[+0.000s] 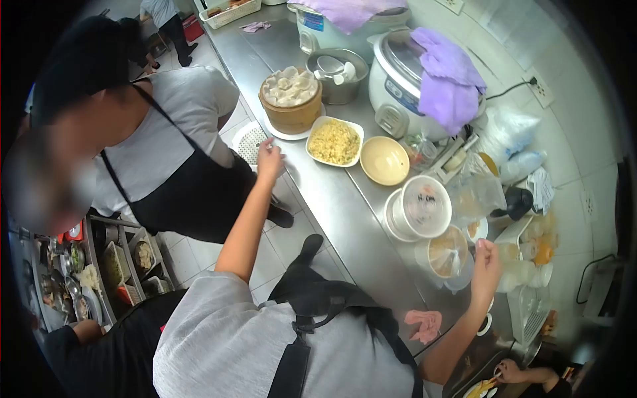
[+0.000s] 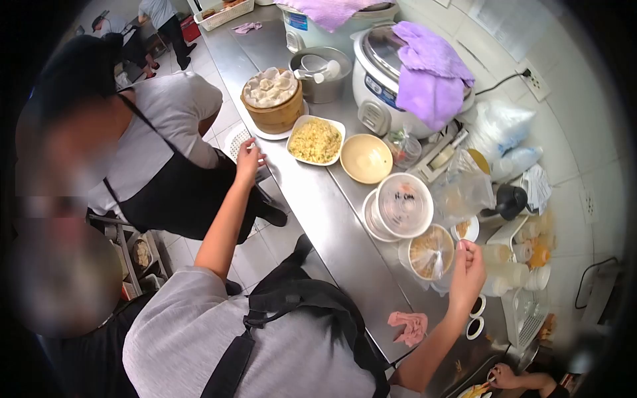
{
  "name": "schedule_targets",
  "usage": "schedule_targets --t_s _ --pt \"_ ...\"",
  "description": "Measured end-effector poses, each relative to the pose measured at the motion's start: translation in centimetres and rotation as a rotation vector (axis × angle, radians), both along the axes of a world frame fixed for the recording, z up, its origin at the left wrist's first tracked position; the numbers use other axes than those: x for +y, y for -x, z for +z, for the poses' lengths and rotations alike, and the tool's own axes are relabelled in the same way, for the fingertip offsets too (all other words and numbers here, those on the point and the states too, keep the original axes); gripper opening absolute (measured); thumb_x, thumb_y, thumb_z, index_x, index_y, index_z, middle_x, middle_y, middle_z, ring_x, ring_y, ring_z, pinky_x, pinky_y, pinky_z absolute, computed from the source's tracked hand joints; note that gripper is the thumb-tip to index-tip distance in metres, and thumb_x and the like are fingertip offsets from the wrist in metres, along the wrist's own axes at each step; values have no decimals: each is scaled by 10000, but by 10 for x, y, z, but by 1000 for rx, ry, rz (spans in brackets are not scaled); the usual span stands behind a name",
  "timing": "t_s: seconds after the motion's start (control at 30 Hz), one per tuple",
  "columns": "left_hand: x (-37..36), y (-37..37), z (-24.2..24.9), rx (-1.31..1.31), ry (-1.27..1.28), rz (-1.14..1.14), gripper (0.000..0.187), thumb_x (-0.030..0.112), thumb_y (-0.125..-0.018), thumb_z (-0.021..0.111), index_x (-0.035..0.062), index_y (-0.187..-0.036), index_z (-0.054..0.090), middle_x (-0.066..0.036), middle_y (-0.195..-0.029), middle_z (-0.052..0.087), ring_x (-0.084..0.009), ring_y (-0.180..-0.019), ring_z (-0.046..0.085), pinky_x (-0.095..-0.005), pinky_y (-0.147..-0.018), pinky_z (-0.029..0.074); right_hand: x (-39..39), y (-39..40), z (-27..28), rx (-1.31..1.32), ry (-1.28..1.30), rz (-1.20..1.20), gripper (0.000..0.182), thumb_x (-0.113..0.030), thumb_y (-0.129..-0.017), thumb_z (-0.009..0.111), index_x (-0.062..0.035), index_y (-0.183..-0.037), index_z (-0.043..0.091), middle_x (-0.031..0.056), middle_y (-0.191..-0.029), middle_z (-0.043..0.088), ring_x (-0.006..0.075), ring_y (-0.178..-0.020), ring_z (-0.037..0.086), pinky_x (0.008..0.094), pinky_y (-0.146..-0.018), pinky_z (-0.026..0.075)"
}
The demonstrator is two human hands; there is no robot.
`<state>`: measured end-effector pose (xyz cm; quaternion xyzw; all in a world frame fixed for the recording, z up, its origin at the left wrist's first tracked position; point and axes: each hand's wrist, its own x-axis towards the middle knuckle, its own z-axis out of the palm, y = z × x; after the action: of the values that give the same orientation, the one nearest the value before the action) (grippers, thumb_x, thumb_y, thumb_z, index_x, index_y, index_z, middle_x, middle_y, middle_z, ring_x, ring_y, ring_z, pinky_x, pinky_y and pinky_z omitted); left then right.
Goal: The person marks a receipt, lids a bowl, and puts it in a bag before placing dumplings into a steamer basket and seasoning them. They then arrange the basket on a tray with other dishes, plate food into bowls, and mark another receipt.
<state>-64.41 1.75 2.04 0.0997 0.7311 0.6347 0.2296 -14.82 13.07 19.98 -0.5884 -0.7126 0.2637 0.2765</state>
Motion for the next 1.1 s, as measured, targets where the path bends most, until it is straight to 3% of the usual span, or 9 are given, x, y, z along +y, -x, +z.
schedule_targets --t_s 0.03,0.13,0.23,0.3,0.5,0.6,0.73,0.97,1.1 --pt "4 28 -16 65 42 30 496 108 -837 499 30 -1318 408 -125 -837 593 -197 -678 626 -310 -522 516 -11 23 15 91 -35 -9 250 -260 -917 580 -19 -956 634 -6 -722 571 68 -679 534 232 -626 425" --pt "20 89 -39 40 41 -21 649 109 -827 531 32 -1419 277 -141 -778 593 -203 -579 623 -319 -480 536 -41 112 16 278 307 302 189 -198 -924 576 -23 -969 632 -30 -754 566 52 -693 491 221 -643 419" --pt "35 127 -43 -63 73 -306 830 14 -828 570 114 -1489 77 -103 -766 566 -202 -602 638 -321 -547 577 -58 198 -35 240 706 811 181 -172 -920 575 -39 -1020 644 1 -850 635 70 -750 556 232 -690 453" --pt "36 143 -37 -282 -32 -382 894 -33 -798 589 125 -1491 46 -76 -720 562 -211 -616 654 -322 -597 597 -62 242 -79 227 852 942 201 -166 -916 571 -39 -1059 633 13 -869 644 76 -754 572 237 -694 469" --pt "9 134 -36 -278 -62 -374 689 10 -818 575 95 -1429 268 -39 -751 591 -153 -595 636 -274 -571 578 -47 329 -186 453 1009 705 366 -140 -920 512 -58 -1277 491 105 -1016 630 124 -780 601 256 -690 504" --pt "-23 117 -25 -304 -61 -355 584 13 -820 562 64 -1363 353 -50 -823 621 -133 -611 627 -260 -560 570 -42 354 -195 565 992 486 489 -118 -947 445 -68 -1410 299 166 -1110 587 197 -877 631 303 -785 527" --pt "-74 98 -43 -333 19 -380 398 59 -841 573 5 -1226 485 -85 -927 645 -123 -664 632 -249 -546 558 -44 373 -196 642 1032 375 671 -71 -934 437 -108 -1478 47 221 -1067 592 268 -844 663 340 -752 553" --pt "-131 23 -39 -359 35 -460 384 84 -825 629 -13 -1178 514 -111 -997 642 -151 -708 647 -243 -550 539 -77 314 -190 455 978 417 732 -22 -906 504 -158 -1485 78 172 -922 619 227 -707 670 323 -640 580" --pt "-147 -37 -49 -363 -8 -520 485 63 -797 671 -27 -1240 494 -104 -1161 594 -182 -1011 593 -297 -814 498 -112 236 -190 428 828 320 707 0 -873 501 -135 -1478 160 135 -860 636 200 -689 663 321 -637 578"
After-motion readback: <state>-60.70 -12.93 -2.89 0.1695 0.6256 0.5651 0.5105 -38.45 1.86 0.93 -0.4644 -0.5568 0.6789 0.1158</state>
